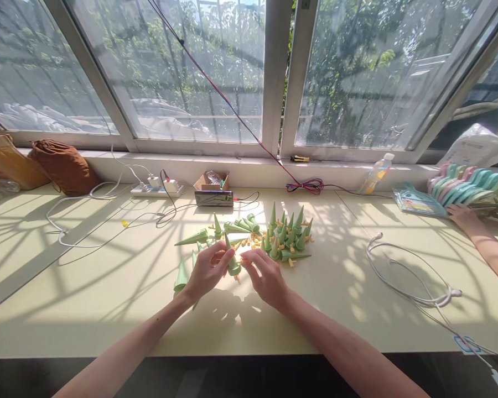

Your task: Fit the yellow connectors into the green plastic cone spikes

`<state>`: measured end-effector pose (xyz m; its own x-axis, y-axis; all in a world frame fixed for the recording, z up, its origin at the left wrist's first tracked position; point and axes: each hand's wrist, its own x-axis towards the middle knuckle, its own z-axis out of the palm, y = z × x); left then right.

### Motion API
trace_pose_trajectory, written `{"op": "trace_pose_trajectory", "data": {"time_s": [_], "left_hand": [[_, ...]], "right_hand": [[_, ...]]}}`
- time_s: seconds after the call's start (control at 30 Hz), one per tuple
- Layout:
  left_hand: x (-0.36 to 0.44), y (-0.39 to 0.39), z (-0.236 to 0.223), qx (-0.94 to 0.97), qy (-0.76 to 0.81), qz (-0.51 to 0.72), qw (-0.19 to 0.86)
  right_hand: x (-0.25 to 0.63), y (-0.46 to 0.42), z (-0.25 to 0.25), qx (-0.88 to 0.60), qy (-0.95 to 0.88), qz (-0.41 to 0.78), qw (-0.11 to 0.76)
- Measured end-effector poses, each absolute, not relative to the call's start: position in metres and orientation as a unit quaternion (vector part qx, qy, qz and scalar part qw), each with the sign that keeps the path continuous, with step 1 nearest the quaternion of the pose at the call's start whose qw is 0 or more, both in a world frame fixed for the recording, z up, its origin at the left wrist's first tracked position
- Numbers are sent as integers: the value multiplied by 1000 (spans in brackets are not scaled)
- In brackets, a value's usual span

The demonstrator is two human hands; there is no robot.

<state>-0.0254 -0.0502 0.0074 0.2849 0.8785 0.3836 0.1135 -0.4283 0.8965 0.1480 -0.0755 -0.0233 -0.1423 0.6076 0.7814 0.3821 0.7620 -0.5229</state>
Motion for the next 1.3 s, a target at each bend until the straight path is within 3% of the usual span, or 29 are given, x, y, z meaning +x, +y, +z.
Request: {"op": "trace_pose_trajectory", "data": {"time_s": [0.7, 1.3], "left_hand": [[-25, -52, 8, 709, 357, 476, 378], [-29, -46, -3, 792, 336, 465, 208]], "right_hand": [[149, -75, -24, -324, -759, 97, 557], [151, -75, -25, -329, -770, 101, 537]]}}
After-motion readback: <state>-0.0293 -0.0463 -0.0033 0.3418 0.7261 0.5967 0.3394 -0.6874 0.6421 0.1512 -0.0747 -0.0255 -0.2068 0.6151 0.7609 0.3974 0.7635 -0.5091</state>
